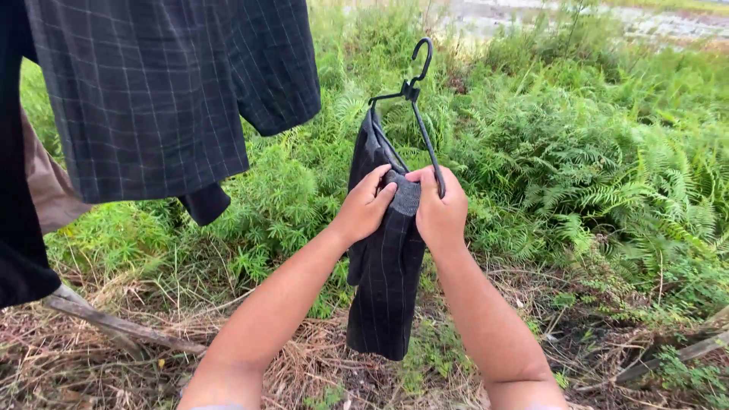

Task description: Taking wet laundry out of a basket, putting items on hangers, and hanging them on an outdoor pole to dry.

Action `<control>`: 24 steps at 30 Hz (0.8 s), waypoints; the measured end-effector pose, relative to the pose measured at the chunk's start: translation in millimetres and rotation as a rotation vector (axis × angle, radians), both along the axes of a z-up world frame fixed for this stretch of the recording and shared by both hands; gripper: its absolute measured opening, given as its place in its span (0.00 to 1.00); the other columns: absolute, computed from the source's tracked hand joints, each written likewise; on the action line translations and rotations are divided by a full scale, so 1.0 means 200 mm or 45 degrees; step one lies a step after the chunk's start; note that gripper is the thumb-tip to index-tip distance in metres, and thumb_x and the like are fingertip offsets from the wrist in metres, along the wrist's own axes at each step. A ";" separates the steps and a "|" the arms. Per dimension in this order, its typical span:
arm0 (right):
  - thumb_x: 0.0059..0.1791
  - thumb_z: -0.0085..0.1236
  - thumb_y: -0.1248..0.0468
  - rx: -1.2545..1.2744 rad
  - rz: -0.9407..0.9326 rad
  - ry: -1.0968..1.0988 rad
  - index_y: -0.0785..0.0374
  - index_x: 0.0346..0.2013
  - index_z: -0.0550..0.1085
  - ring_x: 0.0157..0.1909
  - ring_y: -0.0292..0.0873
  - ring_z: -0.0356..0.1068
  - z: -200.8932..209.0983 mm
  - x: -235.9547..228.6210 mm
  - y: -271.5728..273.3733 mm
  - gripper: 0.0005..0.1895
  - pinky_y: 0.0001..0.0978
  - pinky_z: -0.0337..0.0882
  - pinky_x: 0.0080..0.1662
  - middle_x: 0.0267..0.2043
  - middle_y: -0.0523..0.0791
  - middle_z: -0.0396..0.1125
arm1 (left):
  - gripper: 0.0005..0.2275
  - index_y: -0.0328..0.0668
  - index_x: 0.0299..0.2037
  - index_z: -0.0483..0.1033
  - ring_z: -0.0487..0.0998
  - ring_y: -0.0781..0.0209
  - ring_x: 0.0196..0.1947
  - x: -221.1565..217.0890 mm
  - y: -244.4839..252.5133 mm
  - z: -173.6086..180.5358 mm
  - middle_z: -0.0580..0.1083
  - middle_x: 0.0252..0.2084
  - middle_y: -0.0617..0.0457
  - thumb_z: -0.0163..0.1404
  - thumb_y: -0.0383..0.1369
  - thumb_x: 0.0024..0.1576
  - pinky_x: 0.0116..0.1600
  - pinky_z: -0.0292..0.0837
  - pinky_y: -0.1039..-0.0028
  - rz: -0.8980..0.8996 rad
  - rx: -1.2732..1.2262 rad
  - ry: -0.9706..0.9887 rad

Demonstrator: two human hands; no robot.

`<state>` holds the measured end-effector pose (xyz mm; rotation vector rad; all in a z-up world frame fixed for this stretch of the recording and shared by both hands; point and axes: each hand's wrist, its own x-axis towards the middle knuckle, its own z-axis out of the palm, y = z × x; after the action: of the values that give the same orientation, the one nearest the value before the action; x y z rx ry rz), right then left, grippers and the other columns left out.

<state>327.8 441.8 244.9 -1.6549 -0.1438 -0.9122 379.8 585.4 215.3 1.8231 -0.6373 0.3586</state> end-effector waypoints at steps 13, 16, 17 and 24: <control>0.57 0.44 0.58 -0.142 -0.058 -0.072 0.56 0.38 0.77 0.42 0.46 0.71 0.32 0.31 0.10 0.13 0.40 0.66 0.50 0.36 0.41 0.76 | 0.25 0.42 0.75 0.57 0.61 0.33 0.71 0.18 0.07 0.29 0.59 0.72 0.30 0.37 0.41 0.68 0.75 0.55 0.49 0.030 0.024 -0.059; 0.59 0.42 0.58 -0.173 -0.012 -0.142 0.56 0.36 0.77 0.33 0.39 0.67 0.39 0.37 0.10 0.16 0.33 0.66 0.44 0.30 0.40 0.73 | 0.23 0.45 0.73 0.62 0.61 0.36 0.71 0.29 0.05 0.33 0.62 0.72 0.34 0.38 0.40 0.68 0.75 0.55 0.51 0.050 -0.016 -0.203; 0.58 0.44 0.56 -0.184 -0.030 -0.185 0.56 0.37 0.77 0.39 0.44 0.70 0.41 0.44 0.10 0.14 0.37 0.67 0.47 0.32 0.40 0.75 | 0.22 0.45 0.72 0.64 0.61 0.35 0.72 0.33 0.04 0.35 0.63 0.71 0.34 0.37 0.39 0.69 0.75 0.55 0.51 0.046 -0.043 -0.240; 0.57 0.44 0.54 -0.196 -0.005 -0.378 0.56 0.32 0.75 0.37 0.45 0.71 0.54 0.65 0.10 0.16 0.41 0.69 0.47 0.27 0.41 0.72 | 0.22 0.45 0.73 0.61 0.61 0.32 0.71 0.48 0.03 0.46 0.62 0.71 0.31 0.36 0.38 0.69 0.74 0.55 0.47 0.118 -0.121 -0.351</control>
<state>457.7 462.5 352.8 -1.6516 -0.4227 -1.1708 475.3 590.9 306.6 1.7300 -0.7125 0.6996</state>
